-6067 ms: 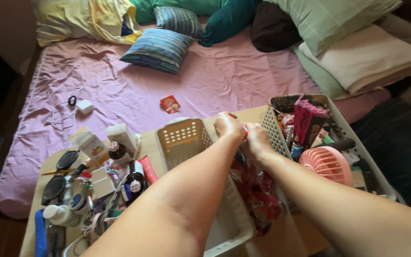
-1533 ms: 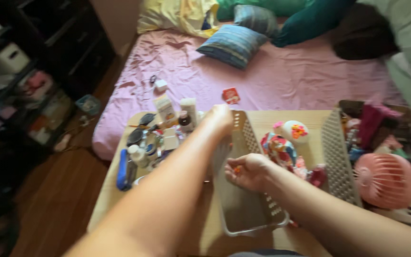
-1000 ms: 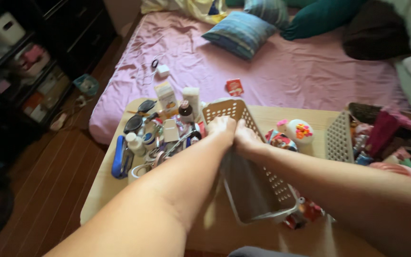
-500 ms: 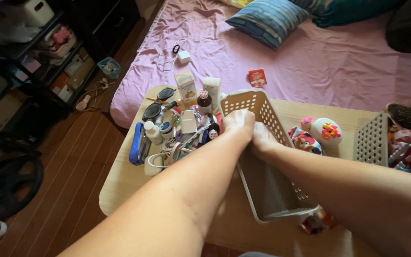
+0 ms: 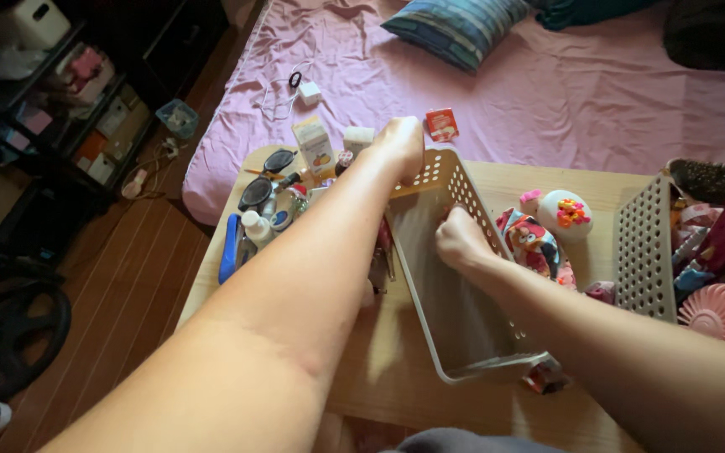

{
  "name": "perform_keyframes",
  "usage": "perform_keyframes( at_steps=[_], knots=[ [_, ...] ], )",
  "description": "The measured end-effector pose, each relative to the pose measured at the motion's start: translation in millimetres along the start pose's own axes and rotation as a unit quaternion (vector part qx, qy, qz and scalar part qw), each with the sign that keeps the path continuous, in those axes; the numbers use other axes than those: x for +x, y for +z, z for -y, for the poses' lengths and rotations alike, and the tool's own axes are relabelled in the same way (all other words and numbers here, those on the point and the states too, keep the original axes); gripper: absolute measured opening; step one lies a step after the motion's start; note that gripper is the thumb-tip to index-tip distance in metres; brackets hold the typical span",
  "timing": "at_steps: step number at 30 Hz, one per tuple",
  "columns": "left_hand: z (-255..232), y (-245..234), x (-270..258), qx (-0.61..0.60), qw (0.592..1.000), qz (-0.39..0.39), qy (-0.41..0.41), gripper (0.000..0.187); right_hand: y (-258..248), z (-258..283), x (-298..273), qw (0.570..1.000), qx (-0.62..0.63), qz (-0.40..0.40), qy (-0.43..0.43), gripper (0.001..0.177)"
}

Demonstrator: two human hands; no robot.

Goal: The person sorts various small items from a table into a beige plastic basket. They handle bottles, a small fan, and a patterned cloth, placing them into the basket one by one.

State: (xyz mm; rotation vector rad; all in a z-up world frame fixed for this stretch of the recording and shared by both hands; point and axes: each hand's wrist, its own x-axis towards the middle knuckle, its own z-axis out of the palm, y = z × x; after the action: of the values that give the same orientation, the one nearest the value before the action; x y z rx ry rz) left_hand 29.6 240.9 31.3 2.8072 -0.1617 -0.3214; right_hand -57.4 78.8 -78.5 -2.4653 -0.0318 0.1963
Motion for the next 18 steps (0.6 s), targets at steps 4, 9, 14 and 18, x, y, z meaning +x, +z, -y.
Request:
perform_keyframes(
  at_steps=[4, 9, 14, 18],
  knots=[
    [-7, 20, -17, -0.02, 0.999, -0.041, -0.008, 0.023, 6, 12, 5, 0.998, -0.065, 0.014, -0.014, 0.045],
    [-8, 73, -28, 0.053, 0.996, -0.074, 0.017, 0.019, 14, 21, 24, 0.945, -0.298, 0.084, -0.11, 0.033],
    [-15, 81, -25, 0.099, 0.995, -0.021, -0.016, 0.024, 31, 15, 37, 0.87, -0.465, 0.133, -0.097, 0.023],
    [-26, 71, -33, 0.099, 0.994, 0.005, -0.045, 0.025, 39, 14, 37, 0.872, -0.476, 0.086, -0.077, 0.025]
  ],
)
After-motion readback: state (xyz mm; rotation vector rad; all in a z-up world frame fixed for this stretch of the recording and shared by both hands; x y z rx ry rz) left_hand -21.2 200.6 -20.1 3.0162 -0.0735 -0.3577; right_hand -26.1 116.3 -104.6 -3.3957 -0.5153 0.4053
